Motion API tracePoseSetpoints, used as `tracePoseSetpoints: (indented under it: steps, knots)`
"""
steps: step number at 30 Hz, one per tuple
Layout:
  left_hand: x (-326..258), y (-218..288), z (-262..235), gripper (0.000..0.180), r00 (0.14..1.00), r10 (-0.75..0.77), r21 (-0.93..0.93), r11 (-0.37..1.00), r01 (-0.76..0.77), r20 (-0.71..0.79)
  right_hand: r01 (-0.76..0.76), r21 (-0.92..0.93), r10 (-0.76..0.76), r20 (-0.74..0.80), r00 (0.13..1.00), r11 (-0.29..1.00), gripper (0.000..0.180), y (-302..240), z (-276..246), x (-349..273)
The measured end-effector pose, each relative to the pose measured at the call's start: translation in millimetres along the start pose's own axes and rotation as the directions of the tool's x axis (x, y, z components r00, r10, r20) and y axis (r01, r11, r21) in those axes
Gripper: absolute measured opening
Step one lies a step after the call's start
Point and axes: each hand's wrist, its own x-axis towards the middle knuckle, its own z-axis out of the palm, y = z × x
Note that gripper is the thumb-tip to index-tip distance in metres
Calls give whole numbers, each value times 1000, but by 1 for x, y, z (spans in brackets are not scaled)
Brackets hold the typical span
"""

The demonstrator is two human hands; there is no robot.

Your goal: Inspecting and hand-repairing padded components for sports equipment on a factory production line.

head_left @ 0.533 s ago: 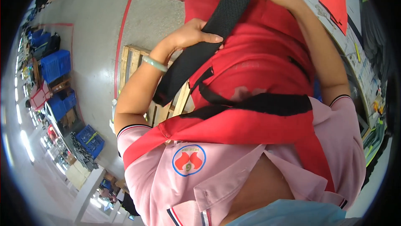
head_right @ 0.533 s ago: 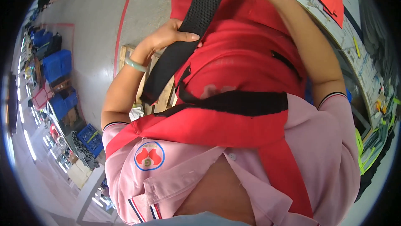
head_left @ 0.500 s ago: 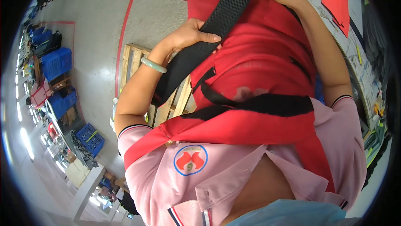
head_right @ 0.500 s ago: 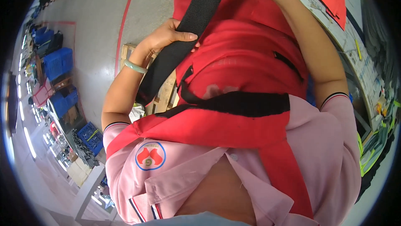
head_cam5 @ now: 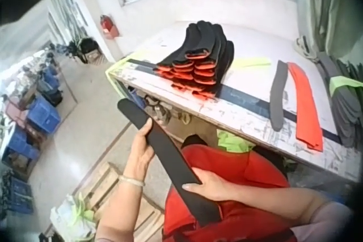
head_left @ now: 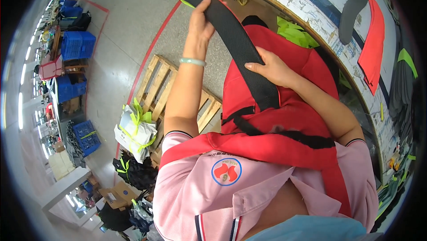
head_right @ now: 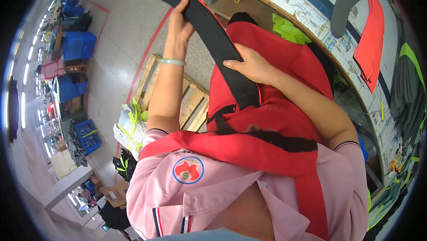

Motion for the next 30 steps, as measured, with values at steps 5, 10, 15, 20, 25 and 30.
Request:
tracePoseSetpoints:
  steps: [5, 10, 15, 20, 25, 30]
  knots:
    - [25, 6, -6, 15, 974, 193, 276, 949, -155, -117, -73, 44, 70, 65, 995, 996, 39, -10, -4, 4]
    - [49, 24, -28, 15, 988, 71, 77, 995, -61, -137, -70, 78, 66, 52, 996, 994, 39, -7, -7, 7]
    - [39, 10, -16, 17, 991, 94, 138, 987, -81, -91, -61, 24, 59, 70, 996, 998, 37, -4, -13, 9]
    - [6, -30, -25, 18, 995, -61, 244, 967, 78, -76, -109, 121, 99, 84, 992, 987, 34, 20, -15, 4]
    - [14, -18, -43, 19, 972, 70, 186, 982, -28, -223, -133, -183, 148, 75, 986, 974, 28, 10, -24, 16]
    - [-31, -60, -29, 27, 984, -177, 186, 966, 179, -30, -159, -244, 144, -81, 986, 957, 35, 25, -50, 16]
